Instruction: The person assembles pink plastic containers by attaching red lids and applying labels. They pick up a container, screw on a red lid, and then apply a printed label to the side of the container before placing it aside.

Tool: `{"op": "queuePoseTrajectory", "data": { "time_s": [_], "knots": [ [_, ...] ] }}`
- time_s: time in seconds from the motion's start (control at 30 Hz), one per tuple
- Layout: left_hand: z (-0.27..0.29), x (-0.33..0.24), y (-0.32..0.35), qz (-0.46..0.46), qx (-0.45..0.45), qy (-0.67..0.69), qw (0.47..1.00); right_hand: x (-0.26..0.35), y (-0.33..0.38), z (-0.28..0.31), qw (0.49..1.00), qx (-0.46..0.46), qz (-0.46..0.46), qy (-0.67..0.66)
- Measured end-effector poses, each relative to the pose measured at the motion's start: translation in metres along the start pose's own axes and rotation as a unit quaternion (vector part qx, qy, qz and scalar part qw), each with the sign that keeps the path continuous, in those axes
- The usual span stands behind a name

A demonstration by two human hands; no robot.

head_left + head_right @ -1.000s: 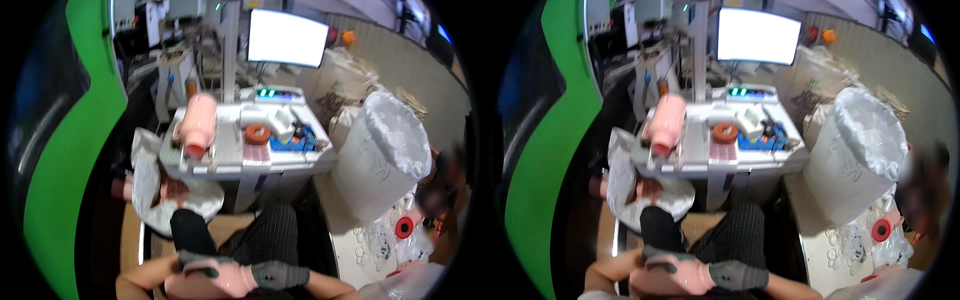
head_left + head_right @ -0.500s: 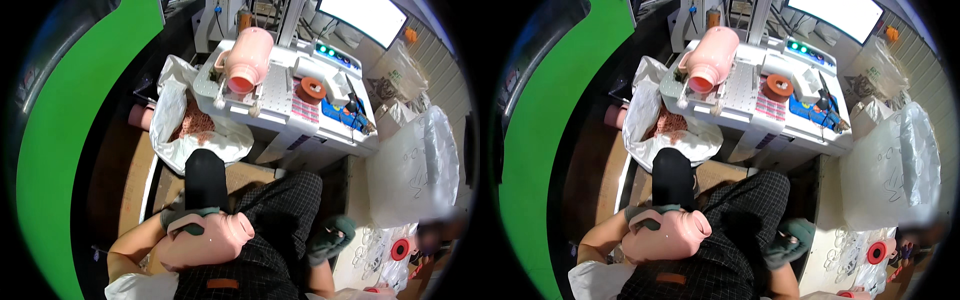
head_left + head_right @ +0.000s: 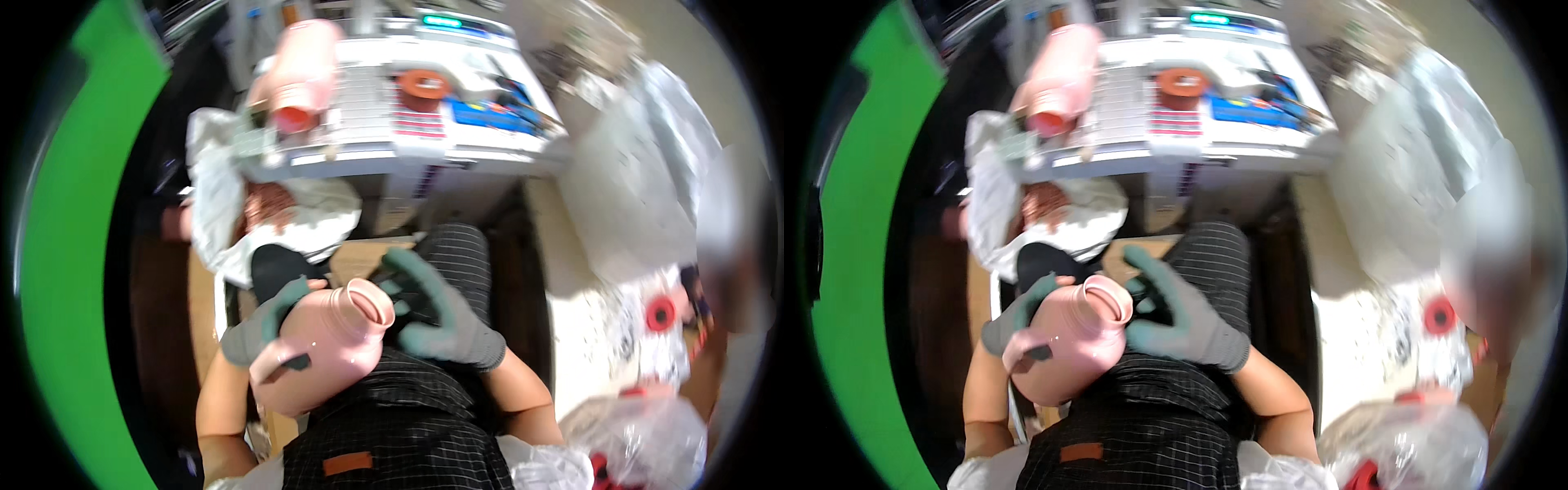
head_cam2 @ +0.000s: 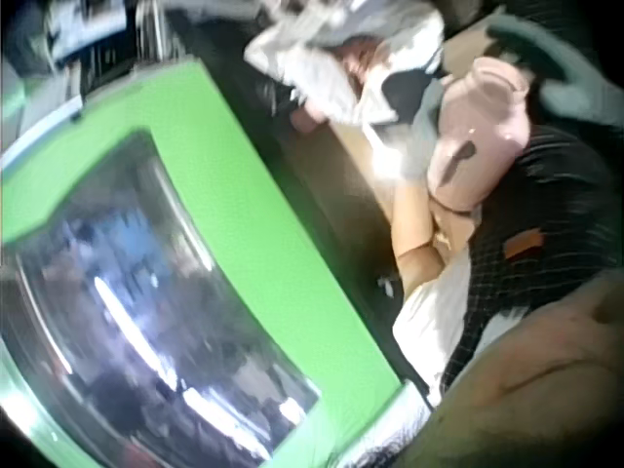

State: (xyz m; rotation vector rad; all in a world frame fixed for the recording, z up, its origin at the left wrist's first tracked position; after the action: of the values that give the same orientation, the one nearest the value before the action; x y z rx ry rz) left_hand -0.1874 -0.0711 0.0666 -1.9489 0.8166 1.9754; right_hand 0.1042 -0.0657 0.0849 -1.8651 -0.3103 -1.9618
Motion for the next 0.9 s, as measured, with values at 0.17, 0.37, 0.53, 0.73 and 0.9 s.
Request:
{"op": "queuePoseTrajectory", "data": {
  "time_s": [0.17, 0.37, 0.53, 0.73, 0.9],
  "knots": [
    [-0.082, -0.043, -0.066, -0.12, 0.187, -0.316, 0.923, 0.002, 0.054, 0.029, 0.966, 0.079, -0.133, 0.207],
    [-0.08, -0.009, -0.125, -0.088, 0.283, -0.285, 0.912, -0.033, 0.135, 0.039, 0.963, 0.032, -0.219, 0.154],
    [-0.024, -0.007, -0.165, -0.008, -0.181, -0.231, 0.956, -0.05, 0.147, 0.034, 0.968, 0.003, -0.212, 0.133],
    [-0.052, -0.03, -0.223, -0.333, -0.211, -0.508, 0.766, -0.044, 0.131, 0.041, 0.978, 0.038, -0.115, 0.172],
    [-0.045, -0.023, -0.296, -0.453, -0.184, -0.597, 0.636, -0.05, 0.127, 0.047, 0.974, 0.076, -0.154, 0.148]
  ]
}}
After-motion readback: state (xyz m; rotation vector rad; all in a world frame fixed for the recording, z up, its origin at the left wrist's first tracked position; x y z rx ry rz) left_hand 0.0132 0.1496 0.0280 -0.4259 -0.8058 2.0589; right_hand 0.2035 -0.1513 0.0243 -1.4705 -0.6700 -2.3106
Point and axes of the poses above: each hand's wrist, its own y-axis away from the middle knuckle, its own z-axis out of the back of the hand, x = y × z, the point moved 3 cm from there along -y, towards the middle knuckle
